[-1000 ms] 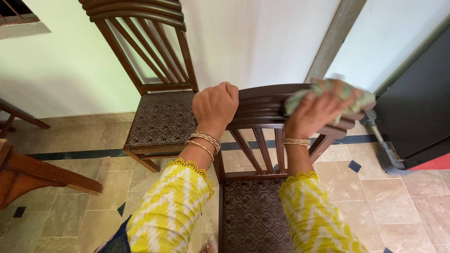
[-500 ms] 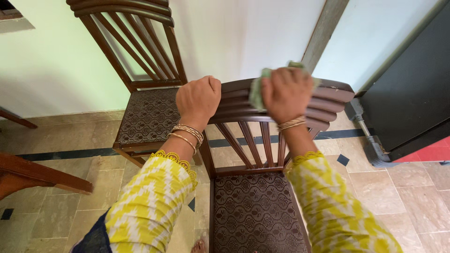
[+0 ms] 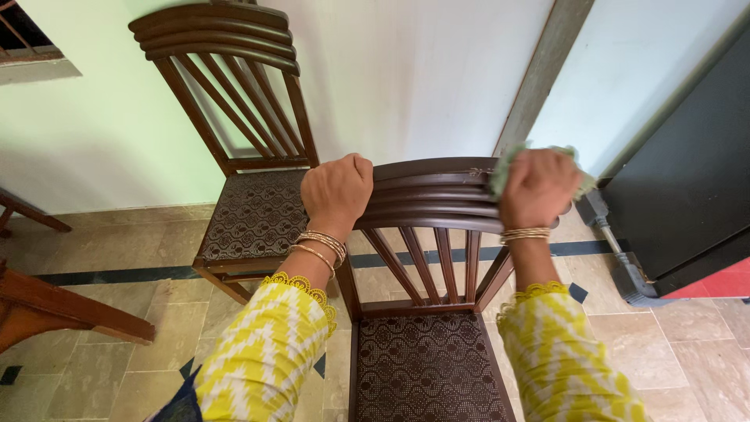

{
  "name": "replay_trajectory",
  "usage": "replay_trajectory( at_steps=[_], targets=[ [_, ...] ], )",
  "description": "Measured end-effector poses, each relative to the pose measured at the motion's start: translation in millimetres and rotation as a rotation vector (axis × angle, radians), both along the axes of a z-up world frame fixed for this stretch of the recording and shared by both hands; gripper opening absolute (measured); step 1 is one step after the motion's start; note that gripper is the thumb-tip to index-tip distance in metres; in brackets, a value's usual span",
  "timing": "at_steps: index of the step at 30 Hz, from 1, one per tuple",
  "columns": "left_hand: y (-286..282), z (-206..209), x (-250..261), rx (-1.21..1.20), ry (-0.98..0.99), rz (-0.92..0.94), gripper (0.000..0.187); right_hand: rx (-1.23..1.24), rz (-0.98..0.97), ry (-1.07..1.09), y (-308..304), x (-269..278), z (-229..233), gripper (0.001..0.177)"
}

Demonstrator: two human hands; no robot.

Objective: The person wipes the wooden frame, the slats, and the fabric seat of a dining chair with a green cloth.

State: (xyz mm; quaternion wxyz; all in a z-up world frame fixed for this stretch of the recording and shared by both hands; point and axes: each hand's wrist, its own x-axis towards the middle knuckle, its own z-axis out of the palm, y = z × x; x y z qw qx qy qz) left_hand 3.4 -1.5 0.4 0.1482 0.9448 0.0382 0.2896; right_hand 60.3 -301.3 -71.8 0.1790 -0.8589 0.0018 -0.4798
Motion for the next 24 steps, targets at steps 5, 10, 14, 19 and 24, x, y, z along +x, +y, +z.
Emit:
replay_trajectory(
  at_steps=[5,10,14,19,24],
  targets=[
    [2.3,-2.3,0.9,0.017,-0.018,0.018,0.049,-0.188,0.160,-0.044,104.4,-25.5,33.2,0.033],
    [2.5,-0.3,-3.0,0.008,-0.006,-0.018,0.050,-0.289,0.323,-0.055,164.3,-55.3,57.1,0.031],
    [5.1,0.1,-5.9,0.016,0.004,-0.033,0.049,-0.344,0.389,-0.044,138.4,-48.5,57.6,0.031],
    [3.8,-0.9,-7.6,0.014,-0.015,-0.023,0.048,-0.208,0.266,0.048,49.9,-29.1,42.2,0.033],
    [1.0,3.3,-9.8,0.017,-0.016,-0.015,0.049,0.012,0.185,0.051,-28.9,-17.4,16.9,0.040]
  ],
)
